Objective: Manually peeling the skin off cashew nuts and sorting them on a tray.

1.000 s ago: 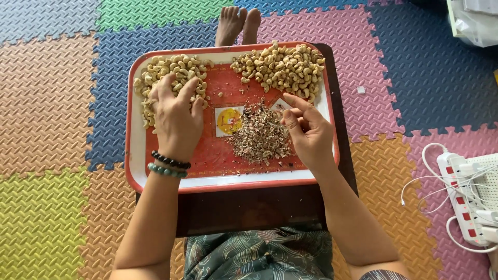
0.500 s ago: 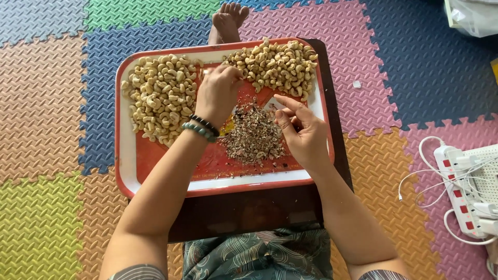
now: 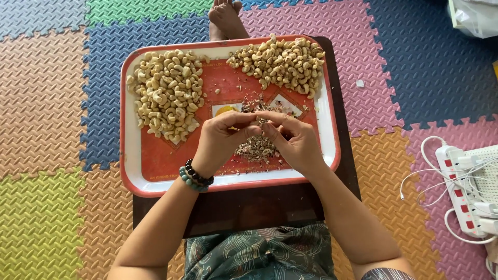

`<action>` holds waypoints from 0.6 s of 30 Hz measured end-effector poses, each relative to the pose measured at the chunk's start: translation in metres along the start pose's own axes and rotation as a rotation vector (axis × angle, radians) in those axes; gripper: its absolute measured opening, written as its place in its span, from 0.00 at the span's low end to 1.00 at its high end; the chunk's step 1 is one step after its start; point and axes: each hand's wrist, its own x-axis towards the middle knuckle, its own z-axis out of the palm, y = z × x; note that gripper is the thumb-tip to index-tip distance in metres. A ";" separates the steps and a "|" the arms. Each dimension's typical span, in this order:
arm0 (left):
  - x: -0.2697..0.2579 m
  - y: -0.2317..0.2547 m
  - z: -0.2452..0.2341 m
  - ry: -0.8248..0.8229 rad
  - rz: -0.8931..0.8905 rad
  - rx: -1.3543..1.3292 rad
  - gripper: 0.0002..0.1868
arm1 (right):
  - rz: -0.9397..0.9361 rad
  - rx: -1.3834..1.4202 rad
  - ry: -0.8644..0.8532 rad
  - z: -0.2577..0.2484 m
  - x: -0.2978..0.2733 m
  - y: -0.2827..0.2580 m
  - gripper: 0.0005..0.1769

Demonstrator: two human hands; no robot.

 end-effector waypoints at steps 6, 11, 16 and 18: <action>-0.007 -0.006 0.000 -0.027 -0.017 -0.166 0.14 | -0.060 -0.029 0.011 0.006 0.002 0.000 0.14; -0.008 -0.001 -0.001 -0.024 0.003 -0.178 0.15 | -0.120 -0.093 0.018 0.009 0.002 -0.005 0.15; -0.010 0.000 -0.008 -0.044 -0.004 -0.120 0.14 | -0.296 -0.360 0.024 0.006 0.002 -0.003 0.16; -0.011 0.001 -0.011 -0.065 -0.071 -0.115 0.14 | -0.447 -0.562 -0.003 0.005 0.003 -0.008 0.17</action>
